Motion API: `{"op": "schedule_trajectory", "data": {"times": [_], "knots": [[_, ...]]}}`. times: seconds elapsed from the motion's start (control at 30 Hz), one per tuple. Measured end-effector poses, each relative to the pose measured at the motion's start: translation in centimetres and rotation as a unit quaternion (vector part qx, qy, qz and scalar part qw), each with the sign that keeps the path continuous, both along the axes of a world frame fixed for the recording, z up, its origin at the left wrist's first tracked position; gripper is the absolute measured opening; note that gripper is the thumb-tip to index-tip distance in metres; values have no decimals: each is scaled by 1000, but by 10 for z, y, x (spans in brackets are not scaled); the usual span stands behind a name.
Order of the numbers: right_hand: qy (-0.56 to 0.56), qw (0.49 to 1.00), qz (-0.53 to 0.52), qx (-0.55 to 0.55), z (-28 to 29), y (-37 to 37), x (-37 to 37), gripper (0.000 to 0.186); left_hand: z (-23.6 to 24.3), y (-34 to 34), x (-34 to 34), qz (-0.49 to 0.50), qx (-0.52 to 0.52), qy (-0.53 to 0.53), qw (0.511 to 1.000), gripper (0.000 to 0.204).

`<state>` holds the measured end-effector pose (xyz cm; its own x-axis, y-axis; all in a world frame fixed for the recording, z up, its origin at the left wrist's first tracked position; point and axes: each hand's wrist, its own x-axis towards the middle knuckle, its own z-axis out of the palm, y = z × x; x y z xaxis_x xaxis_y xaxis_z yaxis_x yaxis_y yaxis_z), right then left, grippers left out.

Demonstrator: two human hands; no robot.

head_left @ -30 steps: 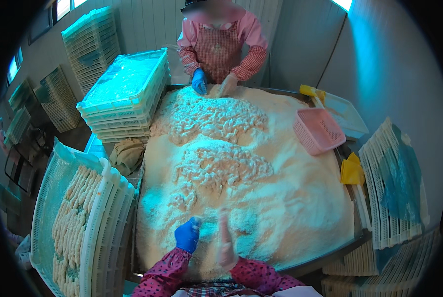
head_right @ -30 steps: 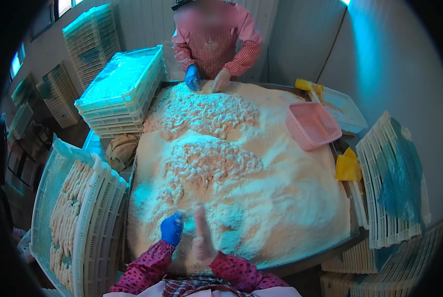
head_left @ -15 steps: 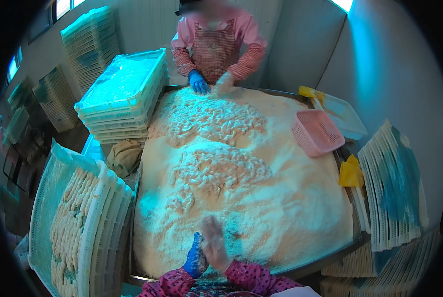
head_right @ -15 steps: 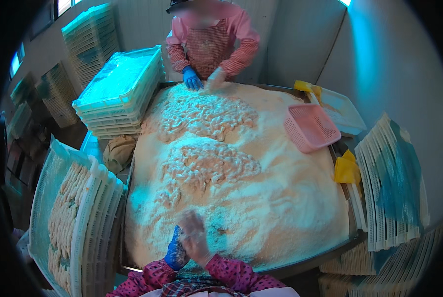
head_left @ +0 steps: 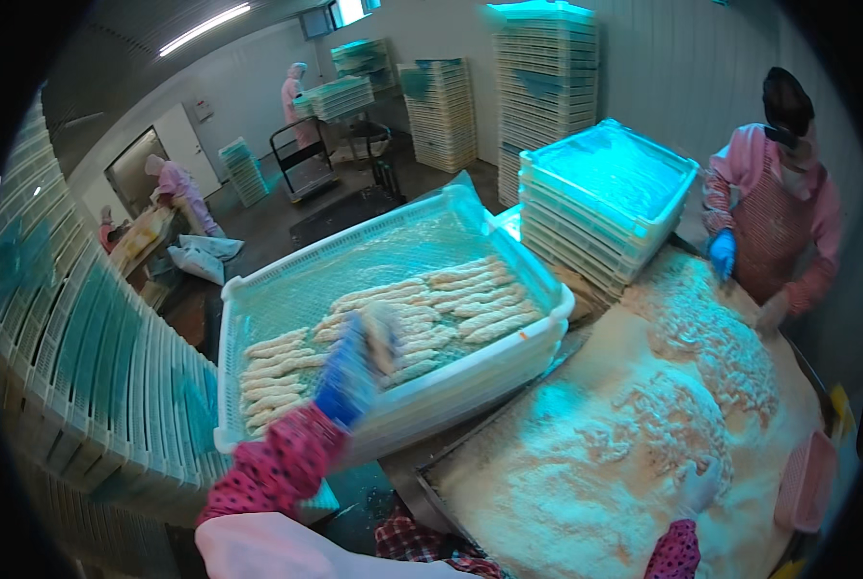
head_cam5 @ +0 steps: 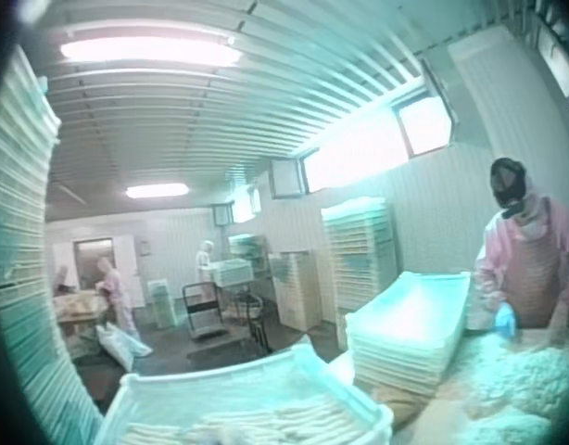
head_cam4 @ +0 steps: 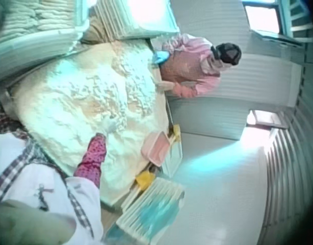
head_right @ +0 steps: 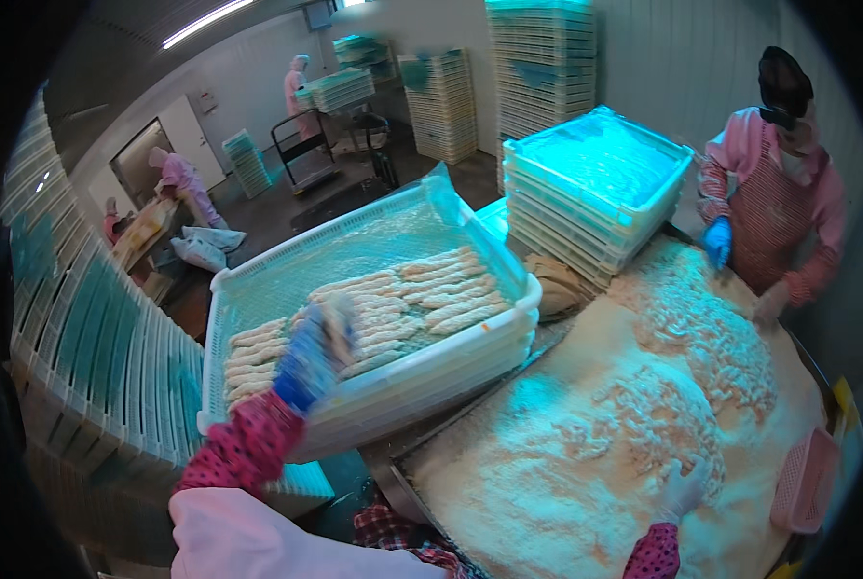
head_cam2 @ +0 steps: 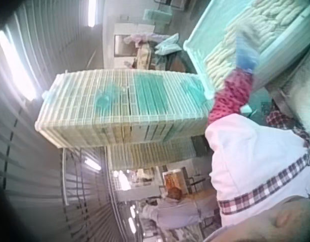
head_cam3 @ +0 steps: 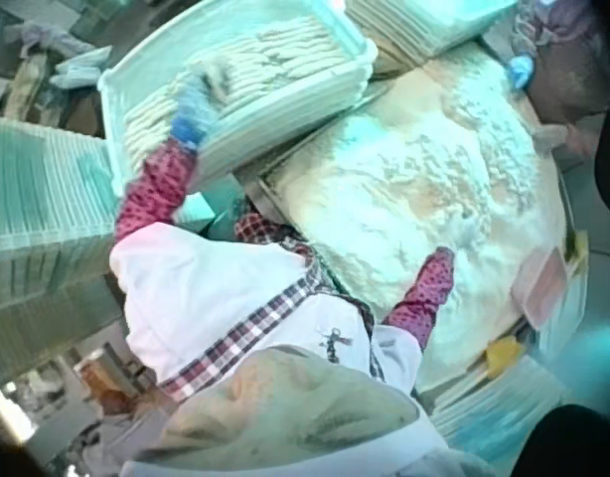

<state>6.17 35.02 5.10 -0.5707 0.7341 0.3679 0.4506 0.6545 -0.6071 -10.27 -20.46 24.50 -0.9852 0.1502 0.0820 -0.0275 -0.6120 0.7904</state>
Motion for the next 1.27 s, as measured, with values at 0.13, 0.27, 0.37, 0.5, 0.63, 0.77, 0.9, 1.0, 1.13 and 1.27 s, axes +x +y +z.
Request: {"op": "schedule_trajectory", "data": {"times": [0.13, 0.27, 0.37, 0.5, 0.63, 0.77, 0.9, 1.0, 1.13, 1.27], "knots": [[-96, 988, 1, -118, -28, 18, -16, 26, -25, -227, -21, 413, -252, 11, 875, 43], [79, 957, 69, -272, -43, 45, -8, 22, -56, -317, -36, 222, -467, -113, 849, 64], [93, 964, 104, -227, -9, 65, 15, 14, -74, -283, -57, 223, -428, -70, 873, 44], [94, 962, 258, -7, 55, -60, 16, 13, -31, -201, -46, 225, -522, 116, 815, 31], [-102, 893, 438, -14, 44, -99, 66, 28, -4, -11, 21, 23, -459, 89, 884, 37], [-122, 977, 176, 11, 23, -90, 121, 33, -91, 136, 57, -231, -501, 269, 789, 43], [-143, 959, 203, 134, -8, -131, 113, 30, -246, 232, 90, -136, -503, 307, 796, 30], [-126, 977, 78, 156, -3, -114, 126, 29, -228, 308, 132, -169, -477, 399, 765, 32], [-74, 987, -5, 141, 4, -76, 160, 33, -221, 302, 142, -212, -429, 545, 688, 39], [-51, 995, -20, 87, -8, -85, 162, 37, -223, 238, 101, -175, -597, 497, 604, 44]]}}
